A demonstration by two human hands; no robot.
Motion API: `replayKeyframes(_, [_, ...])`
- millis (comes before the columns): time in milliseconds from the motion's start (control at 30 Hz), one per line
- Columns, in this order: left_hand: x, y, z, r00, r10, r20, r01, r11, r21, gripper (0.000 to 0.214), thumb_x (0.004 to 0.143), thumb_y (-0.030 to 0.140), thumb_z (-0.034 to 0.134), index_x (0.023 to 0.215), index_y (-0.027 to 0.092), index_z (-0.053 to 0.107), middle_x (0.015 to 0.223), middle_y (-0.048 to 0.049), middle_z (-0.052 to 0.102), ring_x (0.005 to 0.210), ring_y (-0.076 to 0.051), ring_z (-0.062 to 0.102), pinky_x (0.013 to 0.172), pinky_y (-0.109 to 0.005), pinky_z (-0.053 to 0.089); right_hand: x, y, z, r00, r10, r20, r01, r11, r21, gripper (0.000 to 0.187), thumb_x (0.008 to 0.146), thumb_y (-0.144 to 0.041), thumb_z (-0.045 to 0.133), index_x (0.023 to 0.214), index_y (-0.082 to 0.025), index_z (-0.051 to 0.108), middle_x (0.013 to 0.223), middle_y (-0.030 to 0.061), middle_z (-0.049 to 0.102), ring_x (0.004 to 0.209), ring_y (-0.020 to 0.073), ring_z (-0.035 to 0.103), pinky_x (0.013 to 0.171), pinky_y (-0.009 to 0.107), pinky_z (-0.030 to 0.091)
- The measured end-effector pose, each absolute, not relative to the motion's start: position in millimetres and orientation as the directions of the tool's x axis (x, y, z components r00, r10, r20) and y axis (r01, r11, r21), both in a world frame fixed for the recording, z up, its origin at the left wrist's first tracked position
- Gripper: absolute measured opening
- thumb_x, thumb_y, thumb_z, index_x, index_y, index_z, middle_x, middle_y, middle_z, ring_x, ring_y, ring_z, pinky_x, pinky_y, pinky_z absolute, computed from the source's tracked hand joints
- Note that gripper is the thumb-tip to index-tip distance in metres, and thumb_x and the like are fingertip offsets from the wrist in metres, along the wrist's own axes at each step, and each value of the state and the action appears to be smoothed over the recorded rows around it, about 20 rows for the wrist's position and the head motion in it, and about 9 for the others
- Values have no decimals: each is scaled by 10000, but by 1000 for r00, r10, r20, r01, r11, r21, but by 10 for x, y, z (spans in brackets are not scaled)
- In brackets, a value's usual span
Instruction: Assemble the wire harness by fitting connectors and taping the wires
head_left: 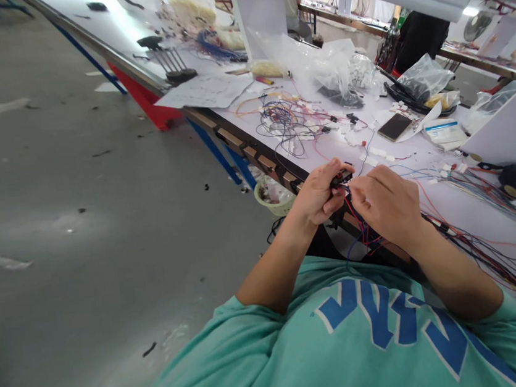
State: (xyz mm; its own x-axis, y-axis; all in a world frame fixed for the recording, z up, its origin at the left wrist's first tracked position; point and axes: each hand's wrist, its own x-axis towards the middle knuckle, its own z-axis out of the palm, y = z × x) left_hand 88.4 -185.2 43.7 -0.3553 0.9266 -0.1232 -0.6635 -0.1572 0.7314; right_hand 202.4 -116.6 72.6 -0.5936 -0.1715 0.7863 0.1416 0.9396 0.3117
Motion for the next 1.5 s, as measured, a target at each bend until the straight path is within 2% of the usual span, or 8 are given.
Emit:
replayKeyframes(500, [966, -1846, 451, -377, 920, -107, -626, -168, 761, 391, 782, 515, 602, 684, 138, 575, 331, 72, 400, 203, -27, 252, 252, -139, 105, 2021, -1145, 674, -661, -159, 734, 98, 951, 294, 349, 925, -171, 369, 651, -203, 582, 606, 3, 534, 584, 108, 473, 534, 233, 301])
replayKeyframes(1067, [1020, -1804, 431, -441, 892, -99, -575, -196, 794, 390, 744, 518, 637, 704, 135, 572, 331, 87, 379, 211, -22, 240, 255, -138, 122, 2012, -1108, 600, -663, -72, 746, 126, 971, 205, 313, 903, -177, 413, 650, -203, 595, 614, 5, 549, 576, 109, 477, 520, 244, 275])
replayKeyframes(1167, [1015, -1792, 422, -453, 887, -92, -569, -207, 796, 374, 752, 499, 635, 714, 132, 575, 353, 88, 380, 221, -16, 235, 259, -139, 127, 2002, -1089, 577, -688, -11, 725, 119, 985, 128, 292, 896, -190, 432, 663, -207, 607, 635, 6, 575, 583, 106, 500, 528, 233, 306])
replayKeyframes(1333, [926, -1769, 459, -509, 854, -107, -532, -214, 819, 272, 820, 390, 586, 707, 143, 571, 378, 82, 381, 240, -11, 239, 269, -148, 115, 2029, -977, 639, -734, 108, 670, 16, 990, -143, 255, 893, -212, 426, 833, -202, 673, 730, 18, 639, 671, 110, 570, 629, 217, 421])
replayKeyframes(1500, [794, -1729, 671, -632, 773, 48, -345, -336, 876, 177, 819, 226, 581, 660, 159, 540, 408, 87, 363, 268, -8, 234, 287, -167, 113, 2073, -783, 831, -845, 224, 485, 6, 911, -411, 274, 908, -302, 429, 1038, -210, 651, 905, 36, 671, 840, 137, 611, 750, 277, 479])
